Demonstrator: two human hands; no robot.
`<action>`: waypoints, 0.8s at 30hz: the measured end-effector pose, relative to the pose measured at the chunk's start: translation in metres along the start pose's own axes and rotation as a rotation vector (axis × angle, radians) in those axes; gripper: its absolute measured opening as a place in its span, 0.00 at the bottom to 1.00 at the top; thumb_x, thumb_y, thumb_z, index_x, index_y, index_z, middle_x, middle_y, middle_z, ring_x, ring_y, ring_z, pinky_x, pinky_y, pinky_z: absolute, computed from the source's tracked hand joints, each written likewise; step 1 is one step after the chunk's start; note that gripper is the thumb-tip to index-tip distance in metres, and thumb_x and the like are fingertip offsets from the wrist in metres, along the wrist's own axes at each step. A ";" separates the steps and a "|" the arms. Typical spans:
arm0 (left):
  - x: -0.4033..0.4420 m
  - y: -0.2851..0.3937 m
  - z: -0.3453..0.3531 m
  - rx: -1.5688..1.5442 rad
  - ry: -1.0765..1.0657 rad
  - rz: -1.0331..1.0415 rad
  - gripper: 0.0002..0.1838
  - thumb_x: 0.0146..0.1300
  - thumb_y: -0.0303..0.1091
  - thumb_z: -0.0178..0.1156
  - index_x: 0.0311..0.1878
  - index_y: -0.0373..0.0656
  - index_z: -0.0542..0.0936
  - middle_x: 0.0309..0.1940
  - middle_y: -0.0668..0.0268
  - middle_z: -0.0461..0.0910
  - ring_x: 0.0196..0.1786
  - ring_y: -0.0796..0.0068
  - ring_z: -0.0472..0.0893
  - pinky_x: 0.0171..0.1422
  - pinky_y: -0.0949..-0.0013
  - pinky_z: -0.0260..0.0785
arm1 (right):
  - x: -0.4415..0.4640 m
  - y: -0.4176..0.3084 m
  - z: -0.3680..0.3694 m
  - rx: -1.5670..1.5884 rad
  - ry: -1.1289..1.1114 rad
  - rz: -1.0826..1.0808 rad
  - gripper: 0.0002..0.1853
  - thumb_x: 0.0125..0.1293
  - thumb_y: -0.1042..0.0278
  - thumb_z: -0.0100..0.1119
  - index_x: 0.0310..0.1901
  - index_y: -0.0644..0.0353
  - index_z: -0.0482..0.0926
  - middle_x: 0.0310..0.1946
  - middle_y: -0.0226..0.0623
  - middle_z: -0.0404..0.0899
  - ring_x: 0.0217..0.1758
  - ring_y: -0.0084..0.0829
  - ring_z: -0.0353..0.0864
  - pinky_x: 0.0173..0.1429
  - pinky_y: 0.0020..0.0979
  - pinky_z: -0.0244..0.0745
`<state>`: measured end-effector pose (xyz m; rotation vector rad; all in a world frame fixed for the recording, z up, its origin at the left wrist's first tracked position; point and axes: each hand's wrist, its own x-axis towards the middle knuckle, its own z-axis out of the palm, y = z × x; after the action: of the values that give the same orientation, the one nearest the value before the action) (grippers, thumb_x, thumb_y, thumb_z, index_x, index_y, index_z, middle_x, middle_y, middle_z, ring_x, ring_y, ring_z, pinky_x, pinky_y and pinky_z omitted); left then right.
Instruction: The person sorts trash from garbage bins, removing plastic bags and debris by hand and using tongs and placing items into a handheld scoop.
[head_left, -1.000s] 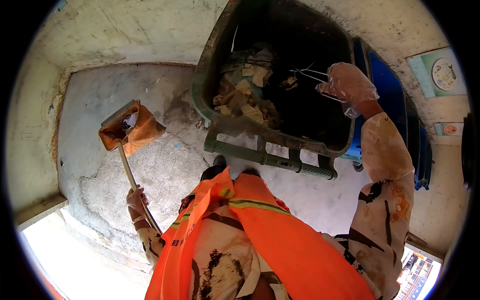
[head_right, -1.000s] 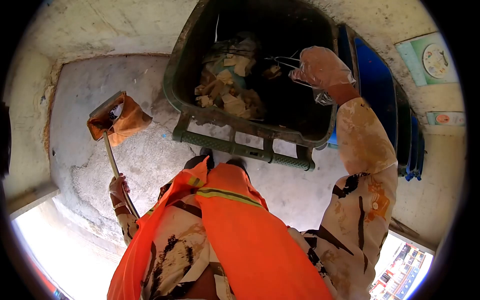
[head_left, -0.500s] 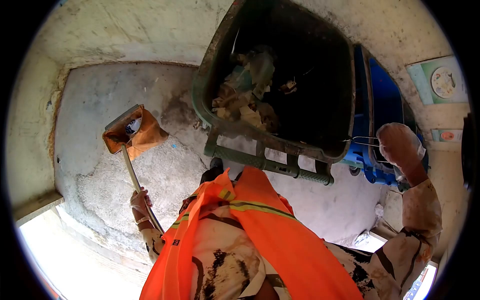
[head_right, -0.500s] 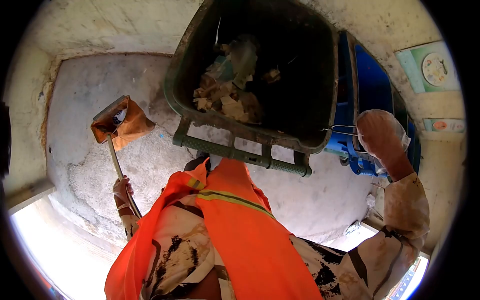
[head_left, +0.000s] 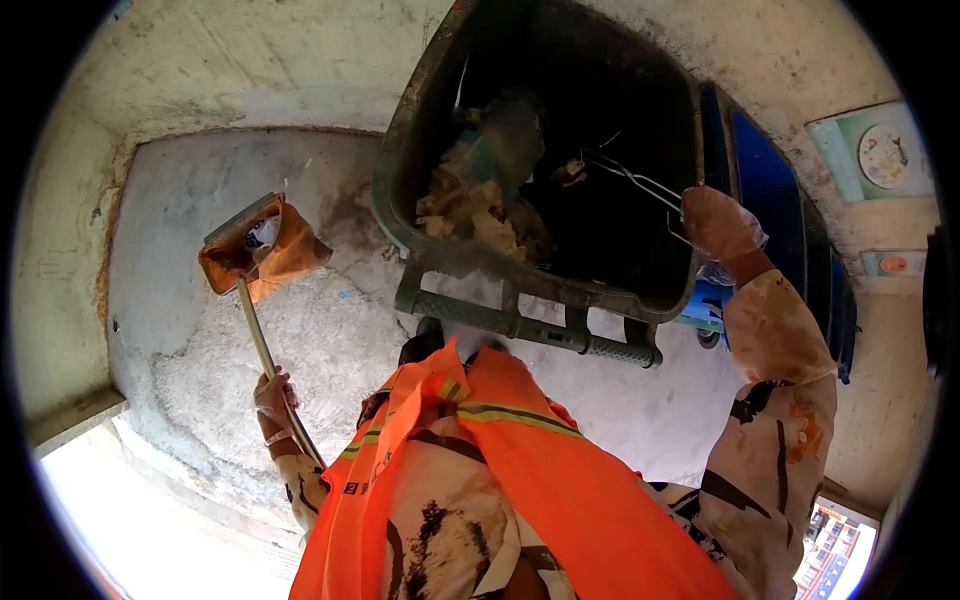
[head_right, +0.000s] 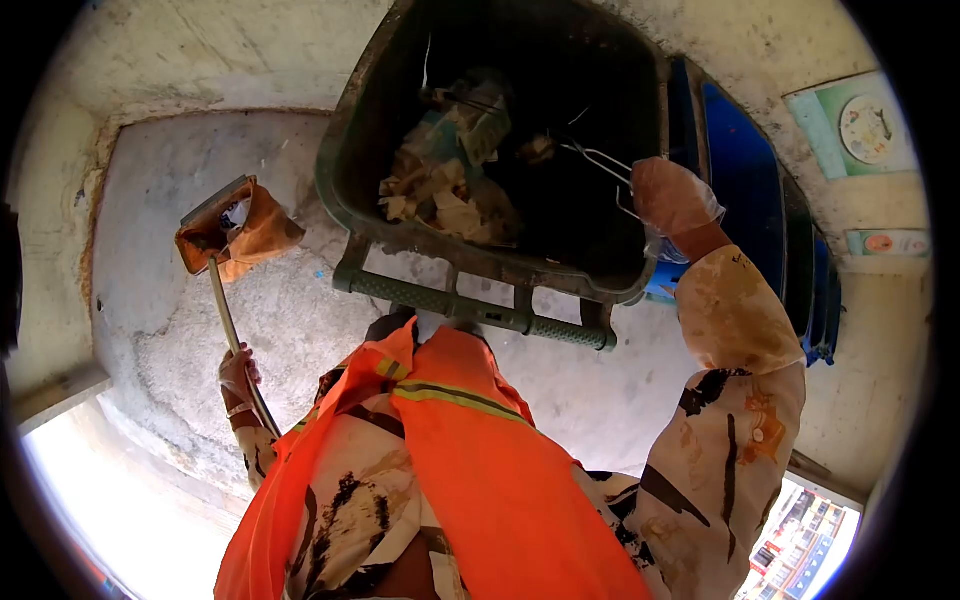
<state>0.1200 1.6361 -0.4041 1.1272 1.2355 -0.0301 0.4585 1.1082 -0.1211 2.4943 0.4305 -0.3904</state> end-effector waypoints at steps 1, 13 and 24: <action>0.003 -0.005 -0.005 -0.014 -0.036 -0.015 0.16 0.57 0.29 0.55 0.49 0.40 0.69 0.15 0.70 0.67 0.11 0.80 0.65 0.13 0.74 0.59 | -0.009 -0.008 0.010 -0.034 -0.075 0.005 0.06 0.57 0.69 0.57 0.32 0.60 0.80 0.34 0.47 0.81 0.40 0.44 0.81 0.42 0.37 0.77; 0.012 -0.014 -0.010 -0.009 0.000 -0.040 0.14 0.55 0.29 0.55 0.45 0.43 0.70 0.15 0.70 0.67 0.11 0.80 0.65 0.13 0.74 0.59 | -0.133 0.048 -0.060 -0.079 -0.028 0.134 0.18 0.58 0.52 0.60 0.33 0.62 0.80 0.33 0.45 0.80 0.42 0.41 0.80 0.52 0.35 0.72; -0.002 0.001 0.000 0.091 -0.004 0.019 0.15 0.55 0.28 0.54 0.47 0.41 0.69 0.14 0.70 0.67 0.11 0.80 0.65 0.12 0.74 0.59 | -0.053 0.054 0.001 0.194 -0.077 0.338 0.34 0.55 0.33 0.55 0.30 0.67 0.78 0.31 0.49 0.75 0.40 0.45 0.75 0.47 0.39 0.69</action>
<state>0.1200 1.6352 -0.4022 1.2168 1.2295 -0.0744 0.4314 1.0536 -0.0757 2.6637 -0.0652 -0.4045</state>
